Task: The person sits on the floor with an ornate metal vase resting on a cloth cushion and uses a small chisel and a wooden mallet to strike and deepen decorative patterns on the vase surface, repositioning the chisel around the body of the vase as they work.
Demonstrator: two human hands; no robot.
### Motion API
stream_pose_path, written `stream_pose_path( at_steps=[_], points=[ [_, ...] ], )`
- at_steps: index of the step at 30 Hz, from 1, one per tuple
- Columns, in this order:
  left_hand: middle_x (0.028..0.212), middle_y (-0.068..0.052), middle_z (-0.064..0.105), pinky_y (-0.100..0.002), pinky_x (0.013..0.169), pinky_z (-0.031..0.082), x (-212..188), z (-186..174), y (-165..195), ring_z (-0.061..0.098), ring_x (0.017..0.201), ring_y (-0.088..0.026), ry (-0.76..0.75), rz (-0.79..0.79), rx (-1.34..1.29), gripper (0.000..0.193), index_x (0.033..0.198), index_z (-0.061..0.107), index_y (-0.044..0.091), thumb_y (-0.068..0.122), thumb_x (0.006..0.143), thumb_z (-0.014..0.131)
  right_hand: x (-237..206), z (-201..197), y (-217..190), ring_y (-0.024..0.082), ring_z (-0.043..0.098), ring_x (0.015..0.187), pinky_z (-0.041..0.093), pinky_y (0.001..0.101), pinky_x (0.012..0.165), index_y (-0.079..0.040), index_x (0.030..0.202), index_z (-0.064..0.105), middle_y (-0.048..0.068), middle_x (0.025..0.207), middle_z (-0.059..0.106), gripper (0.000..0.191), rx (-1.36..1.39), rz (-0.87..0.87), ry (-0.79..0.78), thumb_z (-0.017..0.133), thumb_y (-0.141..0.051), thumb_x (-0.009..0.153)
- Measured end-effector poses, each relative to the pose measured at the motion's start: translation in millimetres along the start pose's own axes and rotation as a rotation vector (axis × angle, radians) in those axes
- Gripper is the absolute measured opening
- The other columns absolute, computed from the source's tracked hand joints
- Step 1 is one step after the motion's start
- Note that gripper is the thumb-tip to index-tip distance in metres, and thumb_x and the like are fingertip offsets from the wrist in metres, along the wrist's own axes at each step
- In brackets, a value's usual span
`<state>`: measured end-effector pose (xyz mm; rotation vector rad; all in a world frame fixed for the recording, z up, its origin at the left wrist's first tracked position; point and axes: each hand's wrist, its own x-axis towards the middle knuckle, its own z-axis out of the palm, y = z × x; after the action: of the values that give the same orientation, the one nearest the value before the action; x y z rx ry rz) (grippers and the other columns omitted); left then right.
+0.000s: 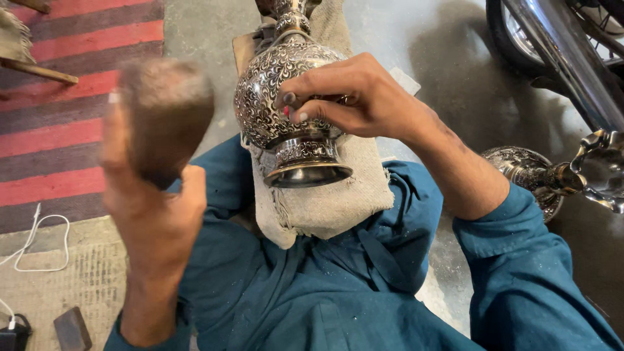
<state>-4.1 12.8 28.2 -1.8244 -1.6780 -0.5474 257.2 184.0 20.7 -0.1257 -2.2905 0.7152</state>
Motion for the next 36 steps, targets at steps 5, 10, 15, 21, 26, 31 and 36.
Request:
stream_pose_path(
  at_steps=[5, 10, 15, 21, 26, 31, 36],
  points=[
    [0.111, -0.003, 0.055, -0.042, 0.091, 0.042, -8, 9, -2, 0.056, 0.098, -0.024, 0.051, -0.066, -0.22, 0.075, 0.163, 0.037, 0.021, -0.001, 0.1, 0.073, -3, 0, -1, 0.021, 0.077, 0.103, 0.062, 0.0326, 0.092, -0.002, 0.127, 0.067, 0.01, 0.111, 0.076, 0.024, 0.044, 0.015, 0.005, 0.071, -0.005, 0.103],
    [0.109, -0.008, 0.057, -0.048, 0.094, 0.047, -9, 7, -1, 0.062, 0.102, -0.029, -0.066, -0.106, -0.127, 0.075, 0.158, 0.046, 0.02, 0.0, 0.093, 0.077, -7, 2, 5, 0.017, 0.076, 0.1, 0.062, 0.0291, 0.092, -0.001, 0.124, 0.068, 0.009, 0.108, 0.076, 0.02, 0.12, 0.044, 0.034, 0.072, -0.005, 0.104],
    [0.121, -0.015, 0.064, -0.042, 0.096, 0.056, -18, -3, 6, 0.069, 0.111, -0.031, -0.068, -0.284, -0.663, 0.063, 0.146, 0.043, 0.011, -0.004, 0.09, 0.069, -11, 6, 9, 0.013, 0.074, 0.103, 0.063, 0.0254, 0.096, -0.001, 0.135, 0.064, 0.008, 0.115, 0.074, 0.027, 0.399, 0.119, 0.109, 0.072, -0.007, 0.11],
    [0.104, -0.015, 0.072, -0.037, 0.084, 0.059, -29, 4, 20, 0.077, 0.096, -0.028, -0.155, -0.394, -0.742, 0.058, 0.141, 0.043, 0.007, -0.001, 0.091, 0.072, -8, -6, 7, 0.017, 0.079, 0.102, 0.065, 0.0266, 0.089, -0.002, 0.13, 0.067, 0.007, 0.114, 0.077, 0.027, -0.03, -0.02, -0.025, 0.076, -0.009, 0.106],
    [0.126, -0.021, 0.068, -0.042, 0.098, 0.058, -25, 5, 21, 0.072, 0.115, -0.036, -0.07, -0.249, -0.666, 0.064, 0.147, 0.038, 0.007, -0.004, 0.092, 0.07, -6, -5, 5, 0.017, 0.079, 0.1, 0.064, 0.0257, 0.086, -0.002, 0.129, 0.068, 0.007, 0.114, 0.077, 0.025, -0.093, -0.057, -0.012, 0.076, -0.013, 0.107],
    [0.137, -0.022, 0.062, -0.042, 0.102, 0.057, -19, -1, 17, 0.069, 0.118, -0.039, -0.042, -0.178, -0.57, 0.073, 0.152, 0.036, 0.01, -0.008, 0.088, 0.067, -9, -6, 6, 0.017, 0.079, 0.1, 0.063, 0.0254, 0.083, -0.003, 0.127, 0.07, 0.006, 0.112, 0.077, 0.025, -0.093, -0.03, -0.009, 0.078, -0.013, 0.106],
    [0.132, -0.017, 0.06, -0.039, 0.1, 0.057, -20, -4, 18, 0.068, 0.115, -0.034, 0.034, -0.241, -0.693, 0.071, 0.155, 0.034, 0.014, -0.007, 0.096, 0.068, -9, -8, 9, 0.017, 0.079, 0.101, 0.064, 0.026, 0.087, -0.001, 0.128, 0.067, 0.008, 0.111, 0.077, 0.025, -0.091, -0.07, -0.021, 0.078, -0.012, 0.108]
  ],
)
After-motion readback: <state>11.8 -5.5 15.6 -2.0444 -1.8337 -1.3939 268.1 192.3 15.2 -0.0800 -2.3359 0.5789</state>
